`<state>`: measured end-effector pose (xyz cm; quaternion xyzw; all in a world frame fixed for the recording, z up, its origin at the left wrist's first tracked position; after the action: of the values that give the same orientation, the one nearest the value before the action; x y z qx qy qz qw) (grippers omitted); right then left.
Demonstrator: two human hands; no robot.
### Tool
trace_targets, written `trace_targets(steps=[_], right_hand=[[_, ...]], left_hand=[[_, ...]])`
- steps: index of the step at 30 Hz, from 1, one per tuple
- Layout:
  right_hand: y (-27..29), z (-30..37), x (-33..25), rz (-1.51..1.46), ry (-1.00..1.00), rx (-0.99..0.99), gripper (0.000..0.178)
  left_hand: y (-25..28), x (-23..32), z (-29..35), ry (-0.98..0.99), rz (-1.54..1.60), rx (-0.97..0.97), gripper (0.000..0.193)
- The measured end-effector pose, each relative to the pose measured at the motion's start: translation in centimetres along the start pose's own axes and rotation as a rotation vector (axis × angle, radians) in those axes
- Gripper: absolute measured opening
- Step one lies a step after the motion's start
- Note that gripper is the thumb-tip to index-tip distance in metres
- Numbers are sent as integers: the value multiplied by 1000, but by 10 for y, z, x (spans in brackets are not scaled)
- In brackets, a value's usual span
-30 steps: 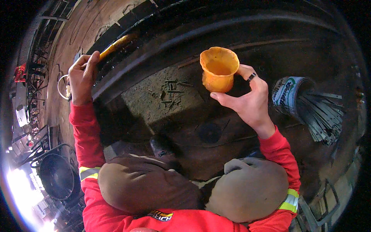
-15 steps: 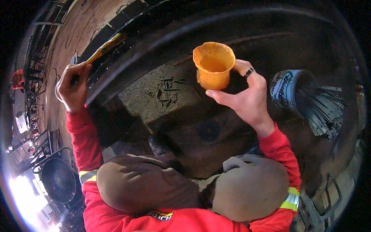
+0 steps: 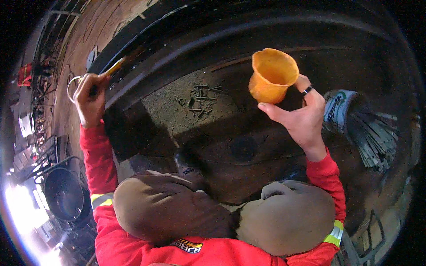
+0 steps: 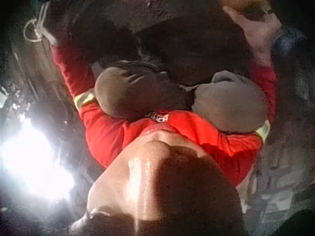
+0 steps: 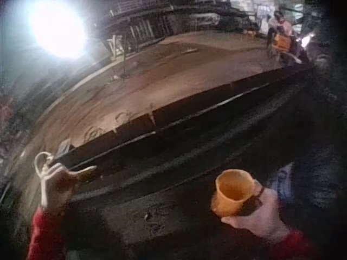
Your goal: The person applies a yellow substance to a large, curved metal beam using a paintbrush. They repeatedly dip the brush into a small yellow cup to reload the substance and continue painting the surface of the beam in a workshop environment.
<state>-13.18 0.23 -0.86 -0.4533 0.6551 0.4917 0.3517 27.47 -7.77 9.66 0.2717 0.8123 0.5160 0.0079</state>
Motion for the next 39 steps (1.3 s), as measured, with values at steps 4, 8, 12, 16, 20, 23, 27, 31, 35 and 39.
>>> trace_targets(steps=[4,8,12,16,20,23,27,31,35,39], right_hand=[[-4,-1,-3,-6,25,-5,50],[1,-2,-3,9,25,-2,50],[2,-5,-9,3,42,-20,52],[3,-3,-11,-18,46,-18,55],[5,-8,-16,-2,19,-29,55],[3,-17,-23,-57,63,-30,56],[-5,-32,-47,-87,119,-95,58],[0,-47,-58,-70,127,-100,58],[-2,-66,-70,-49,130,-126,54],[-15,-78,-84,-23,164,-146,52]], left_hand=[[20,0,3,-35,-55,128,11],[29,-18,25,40,92,123,12],[3,-9,-4,-38,79,50,11],[15,2,-1,-84,71,140,12],[11,-11,4,-95,110,82,13],[-5,-14,-4,-82,99,24,12],[13,-34,19,14,34,77,12],[29,-47,49,97,66,184,12],[14,-12,38,16,121,138,13],[-6,-25,22,-17,105,128,14]])
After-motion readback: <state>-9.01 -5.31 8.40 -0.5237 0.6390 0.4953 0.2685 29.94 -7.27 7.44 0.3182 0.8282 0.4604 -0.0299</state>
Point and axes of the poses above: each hand's wrist, its own z-axis away from the middle knuckle, its own y-axis out of the back of the hand, x = y × z, the point moved 7 cm from there along -z, towards the middle knuckle, and after that the axes turned 4 degrees about y, right-handed, at the moved point
